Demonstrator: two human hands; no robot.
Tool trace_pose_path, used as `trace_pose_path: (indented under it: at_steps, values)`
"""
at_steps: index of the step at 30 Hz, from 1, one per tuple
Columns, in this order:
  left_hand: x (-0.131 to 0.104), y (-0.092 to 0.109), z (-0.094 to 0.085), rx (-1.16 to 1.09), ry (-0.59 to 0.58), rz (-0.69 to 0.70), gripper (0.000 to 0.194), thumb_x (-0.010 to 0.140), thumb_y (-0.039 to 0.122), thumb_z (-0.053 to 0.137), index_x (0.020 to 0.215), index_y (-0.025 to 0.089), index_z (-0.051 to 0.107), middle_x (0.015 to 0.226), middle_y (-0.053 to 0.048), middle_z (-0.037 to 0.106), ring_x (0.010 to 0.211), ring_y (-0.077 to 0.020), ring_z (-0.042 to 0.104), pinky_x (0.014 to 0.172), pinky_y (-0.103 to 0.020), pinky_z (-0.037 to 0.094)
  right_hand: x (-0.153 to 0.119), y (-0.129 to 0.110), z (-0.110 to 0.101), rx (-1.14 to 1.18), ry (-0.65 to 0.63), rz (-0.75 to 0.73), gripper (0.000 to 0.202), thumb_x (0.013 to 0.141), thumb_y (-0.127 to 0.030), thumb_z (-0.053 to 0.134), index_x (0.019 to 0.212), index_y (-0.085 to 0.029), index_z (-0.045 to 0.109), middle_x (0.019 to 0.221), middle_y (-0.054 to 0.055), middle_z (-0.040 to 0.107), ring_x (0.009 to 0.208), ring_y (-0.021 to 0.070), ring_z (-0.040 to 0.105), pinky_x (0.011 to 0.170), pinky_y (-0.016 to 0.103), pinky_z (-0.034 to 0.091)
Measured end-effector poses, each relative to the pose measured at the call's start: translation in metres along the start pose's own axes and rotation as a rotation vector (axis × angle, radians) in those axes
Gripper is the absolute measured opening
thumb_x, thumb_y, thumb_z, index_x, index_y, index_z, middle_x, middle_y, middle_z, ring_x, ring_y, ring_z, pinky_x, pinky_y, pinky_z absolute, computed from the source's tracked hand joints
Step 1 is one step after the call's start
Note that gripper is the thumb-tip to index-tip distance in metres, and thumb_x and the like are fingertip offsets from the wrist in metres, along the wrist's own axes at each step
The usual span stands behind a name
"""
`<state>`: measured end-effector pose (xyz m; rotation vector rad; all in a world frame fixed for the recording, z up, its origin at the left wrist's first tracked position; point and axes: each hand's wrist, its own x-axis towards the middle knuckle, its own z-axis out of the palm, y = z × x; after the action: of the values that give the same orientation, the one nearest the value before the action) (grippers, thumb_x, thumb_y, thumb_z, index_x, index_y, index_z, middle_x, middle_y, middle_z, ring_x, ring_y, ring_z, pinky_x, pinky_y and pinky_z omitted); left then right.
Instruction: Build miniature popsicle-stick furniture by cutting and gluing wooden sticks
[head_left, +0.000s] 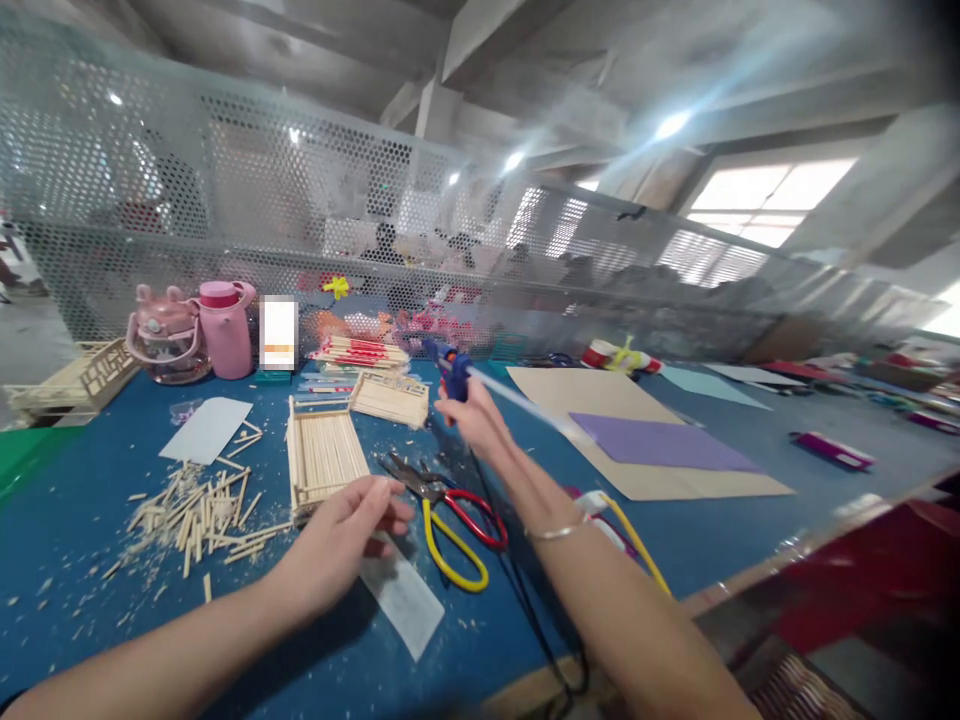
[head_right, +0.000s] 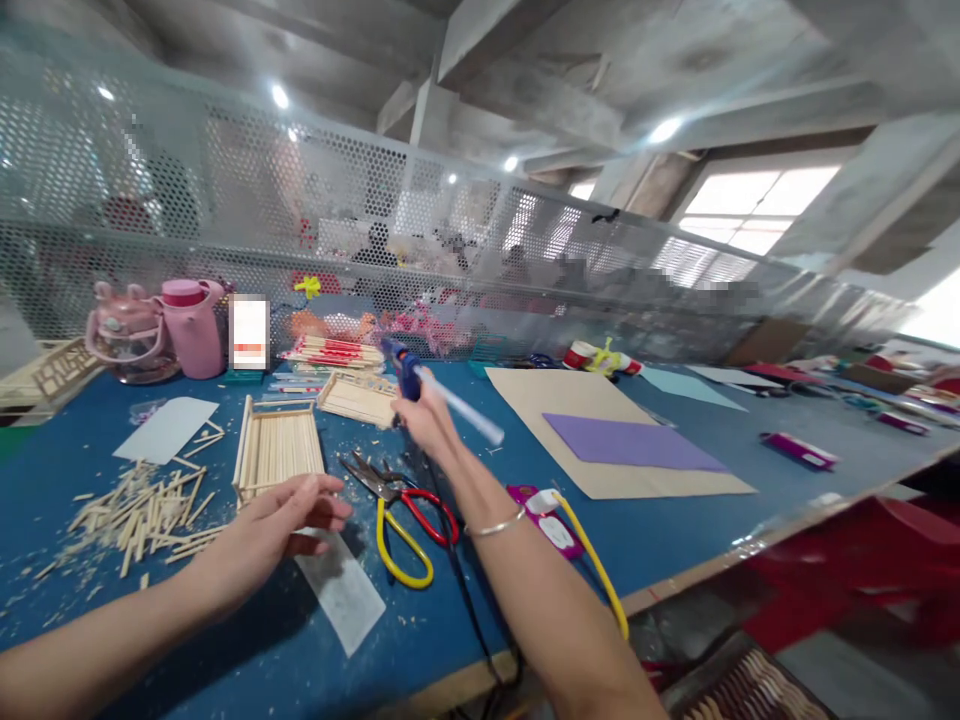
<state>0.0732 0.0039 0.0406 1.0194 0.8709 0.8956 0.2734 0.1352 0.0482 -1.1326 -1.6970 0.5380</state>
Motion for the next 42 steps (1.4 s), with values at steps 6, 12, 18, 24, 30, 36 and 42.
trace_pose_path:
  at_steps: [6, 12, 18, 24, 30, 36, 42]
  values:
    - [-0.028, -0.003, -0.01, 0.379, -0.274, 0.041, 0.04, 0.089, 0.047, 0.042, 0.076, 0.015, 0.061, 0.071, -0.003, 0.06, 0.067, -0.0136, 0.053, 0.065, -0.024, 0.039, 0.018, 0.011, -0.029, 0.229, -0.181, 0.329, 0.036, 0.059, -0.038, 0.064, 0.078, -0.021, 0.039, 0.058, -0.007, 0.044, 0.043, 0.0067, 0.041, 0.039, 0.02, 0.036]
    - [-0.046, -0.003, -0.028, 0.487, -0.212, 0.072, 0.036, 0.089, 0.045, 0.043, 0.082, 0.017, 0.065, 0.078, -0.004, 0.063, 0.074, -0.0166, 0.055, 0.068, -0.024, 0.041, 0.015, 0.02, -0.024, 0.299, -0.232, 0.45, 0.037, 0.068, -0.051, 0.061, 0.075, -0.021, 0.041, 0.062, -0.005, 0.048, 0.044, 0.0069, 0.044, 0.038, 0.02, 0.038]
    - [-0.042, -0.016, -0.057, 0.548, 0.084, 0.293, 0.037, 0.089, 0.044, 0.043, 0.074, 0.018, 0.065, 0.068, -0.003, 0.063, 0.066, -0.0159, 0.055, 0.064, -0.024, 0.042, 0.023, 0.037, -0.011, 0.098, -0.241, 0.478, 0.026, 0.073, -0.041, 0.064, 0.07, -0.018, 0.05, 0.05, -0.005, 0.047, 0.041, 0.0072, 0.043, 0.035, 0.018, 0.035]
    - [-0.04, -0.027, -0.076, 0.481, 0.335, 0.409, 0.031, 0.085, 0.042, 0.05, 0.074, 0.019, 0.067, 0.062, -0.003, 0.064, 0.058, -0.0152, 0.055, 0.057, -0.023, 0.044, 0.031, 0.048, -0.005, -0.18, -0.224, 0.481, 0.019, 0.075, -0.031, 0.063, 0.064, -0.017, 0.054, 0.04, -0.006, 0.044, 0.036, 0.0083, 0.041, 0.033, 0.019, 0.029]
    - [-0.042, -0.034, -0.073, 0.299, 0.501, 0.375, 0.036, 0.081, 0.051, 0.052, 0.076, 0.018, 0.065, 0.059, -0.001, 0.062, 0.049, -0.014, 0.053, 0.049, -0.024, 0.042, 0.039, 0.037, -0.016, -0.323, -0.186, 0.386, 0.024, 0.082, -0.035, 0.053, 0.066, -0.017, 0.054, 0.044, -0.004, 0.046, 0.038, 0.0098, 0.044, 0.038, 0.021, 0.034]
    - [-0.038, -0.037, -0.076, 0.254, 0.526, 0.377, 0.039, 0.08, 0.055, 0.052, 0.082, 0.018, 0.063, 0.057, 0.001, 0.057, 0.047, -0.0128, 0.051, 0.044, -0.023, 0.04, 0.038, 0.04, -0.005, -0.433, -0.113, 0.13, 0.029, 0.084, -0.035, 0.052, 0.102, -0.015, 0.061, 0.09, 0.008, 0.068, 0.08, 0.0181, 0.062, 0.07, 0.027, 0.047]
    - [-0.037, -0.036, -0.074, 0.237, 0.521, 0.347, 0.039, 0.08, 0.055, 0.054, 0.08, 0.017, 0.063, 0.057, 0.002, 0.056, 0.046, -0.0105, 0.049, 0.045, -0.021, 0.038, 0.024, 0.059, 0.003, -0.534, -0.151, 0.072, 0.036, 0.081, -0.032, 0.054, 0.113, -0.017, 0.061, 0.103, 0.011, 0.069, 0.09, 0.0231, 0.063, 0.078, 0.033, 0.046]
